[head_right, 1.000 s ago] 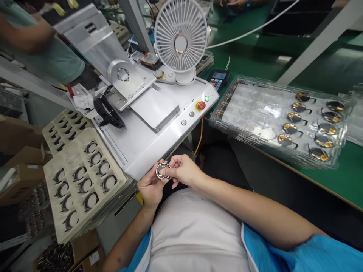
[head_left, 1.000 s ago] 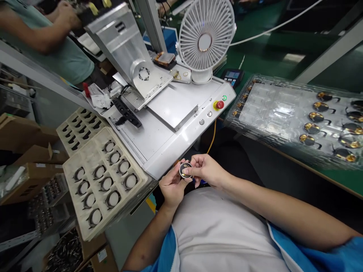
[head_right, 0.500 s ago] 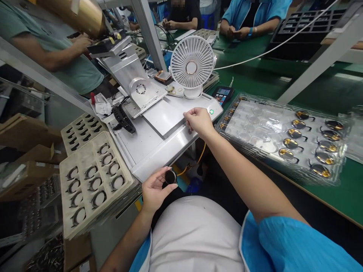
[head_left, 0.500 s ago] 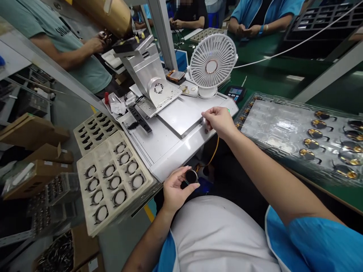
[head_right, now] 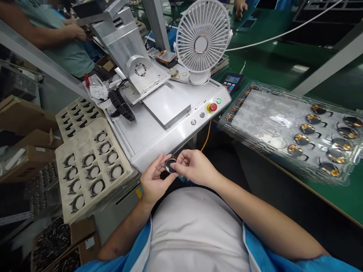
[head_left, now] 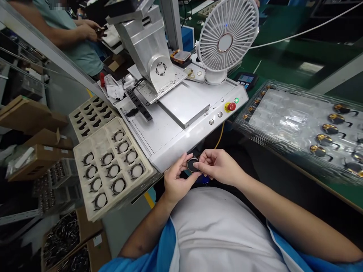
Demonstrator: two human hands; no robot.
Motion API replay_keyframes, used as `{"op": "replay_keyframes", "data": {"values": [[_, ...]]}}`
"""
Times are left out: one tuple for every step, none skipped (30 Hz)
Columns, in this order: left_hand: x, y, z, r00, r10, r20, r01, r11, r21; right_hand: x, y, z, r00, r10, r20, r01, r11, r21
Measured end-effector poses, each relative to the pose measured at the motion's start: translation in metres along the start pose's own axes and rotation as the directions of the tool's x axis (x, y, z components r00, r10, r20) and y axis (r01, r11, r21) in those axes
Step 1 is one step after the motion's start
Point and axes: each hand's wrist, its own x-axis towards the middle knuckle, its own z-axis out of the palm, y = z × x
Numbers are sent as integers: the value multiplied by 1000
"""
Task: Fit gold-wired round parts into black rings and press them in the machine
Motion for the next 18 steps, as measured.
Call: {"op": "replay_keyframes", "data": {"values": [[0,0,0,1000,0,-1,0,1000,6,1,-1,0,1000,4,-1,-4,1000,-6],[0,0,0,1000,-2,-2,2,1000,11,1,-2,-1,1000,6,-3,-6,1000,-15],[-1,1,0,1000,-4,-5,4,1000,15,2,-2,-1,1000,8,-4,-8,1000,-24],[-1,1,0,1000,-7,-8,7,1000,20,2,-1,0,1000,7,-7,-7,999,-37],[-2,1,-1,1000,-9,-11,9,1000,24,3,0,0,1000,0,-15,-1,999,-53],[-3,0,-1,1000,-9,-13,9,1000,27,3,2,1,999,-14,-32,12,998,-70],[-3,0,0,1000,-8,-17,8,1000,28,4,4,2,998,-35,-57,31,996,-82],[-4,0,0,1000,-7,-19,8,1000,25,4,7,4,995,-58,-84,51,995,-84],[-4,-1,0,1000,-7,-20,7,1000,18,4,9,5,992,-71,-100,64,995,-73],[-5,-1,1,1000,-7,-15,7,1000,8,4,12,6,994,-64,-89,61,997,-45],[-5,-1,1,1000,-6,-2,6,1000,-4,4,13,6,998,-39,-52,39,999,-4],[-6,-2,1,1000,-3,25,3,1000,-13,3,15,4,1000,-7,-5,7,999,39],[-6,-3,1,998,4,60,-3,1000,-18,1,15,-1,999,16,28,-18,997,71],[-6,-4,0,995,16,94,-14,1000,-20,-1,15,-10,1000,22,18,-23,996,90],[-7,-6,-1,992,28,120,-25,999,-22,-5,15,-24,998,4,-60,2,996,91],[-7,-8,-3,991,36,132,-33,999,-25,-12,14,-43,978,-33,-206,47,997,65],[-7,-11,-5,991,38,132,-34,999,-30,-21,13,-66,913,-77,-401,88,996,9],[-7,-14,-7,992,32,124,-27,999,-38,-34,12,-93,787,-124,-604,102,992,-70]]}}
